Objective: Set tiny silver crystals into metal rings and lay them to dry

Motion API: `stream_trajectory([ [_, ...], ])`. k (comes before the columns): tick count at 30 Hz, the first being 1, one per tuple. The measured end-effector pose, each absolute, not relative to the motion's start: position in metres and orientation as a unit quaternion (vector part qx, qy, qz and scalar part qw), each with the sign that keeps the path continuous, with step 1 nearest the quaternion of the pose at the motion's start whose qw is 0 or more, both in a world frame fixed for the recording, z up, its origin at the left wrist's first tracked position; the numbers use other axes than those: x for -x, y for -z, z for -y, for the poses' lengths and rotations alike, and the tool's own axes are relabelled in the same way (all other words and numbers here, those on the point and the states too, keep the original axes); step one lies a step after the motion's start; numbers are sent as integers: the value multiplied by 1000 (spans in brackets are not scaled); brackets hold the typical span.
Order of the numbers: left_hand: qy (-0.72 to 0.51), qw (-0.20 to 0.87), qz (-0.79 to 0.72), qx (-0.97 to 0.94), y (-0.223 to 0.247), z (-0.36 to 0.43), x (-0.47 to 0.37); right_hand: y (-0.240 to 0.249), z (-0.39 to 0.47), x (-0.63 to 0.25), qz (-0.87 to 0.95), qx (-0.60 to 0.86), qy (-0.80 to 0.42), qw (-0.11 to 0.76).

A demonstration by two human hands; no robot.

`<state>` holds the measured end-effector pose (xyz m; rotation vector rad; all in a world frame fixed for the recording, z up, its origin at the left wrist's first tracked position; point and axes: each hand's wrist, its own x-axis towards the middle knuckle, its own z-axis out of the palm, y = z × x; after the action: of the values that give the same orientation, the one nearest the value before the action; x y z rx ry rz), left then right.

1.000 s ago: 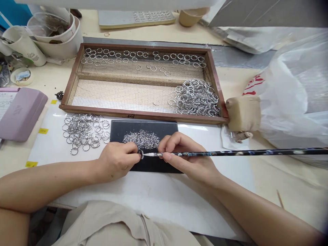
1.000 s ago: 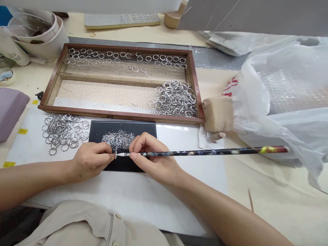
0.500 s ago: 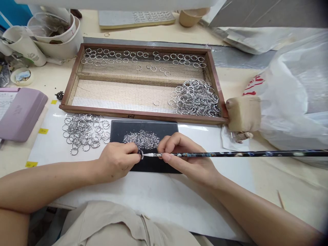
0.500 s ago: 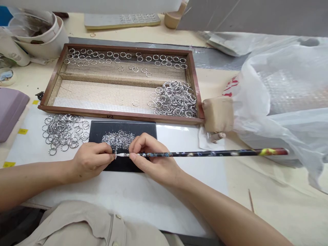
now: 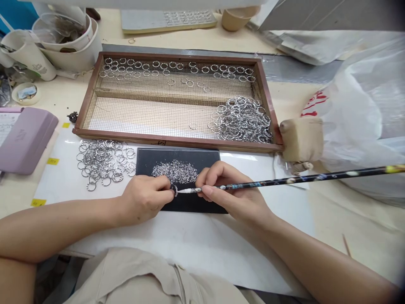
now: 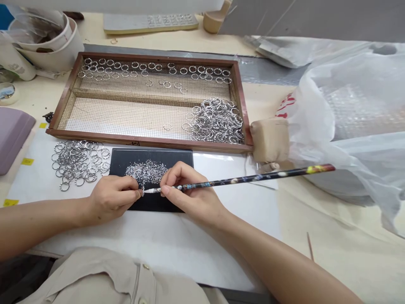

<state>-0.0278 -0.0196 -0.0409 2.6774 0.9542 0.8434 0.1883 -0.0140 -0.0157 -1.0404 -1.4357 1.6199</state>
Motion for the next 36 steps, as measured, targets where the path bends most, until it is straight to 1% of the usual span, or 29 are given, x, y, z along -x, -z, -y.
stream_trajectory([
  [5, -283, 78, -321, -900, 42, 21, 27, 23, 12, -190, 525, 397, -660, 362],
  [31, -278, 82, -314, -904, 40, 20, 27, 21, 11, -188, 527, 414, -656, 346],
  [36, -278, 90, -318, -902, 40, 20, 27, 20, 12, -188, 512, 415, -653, 373],
])
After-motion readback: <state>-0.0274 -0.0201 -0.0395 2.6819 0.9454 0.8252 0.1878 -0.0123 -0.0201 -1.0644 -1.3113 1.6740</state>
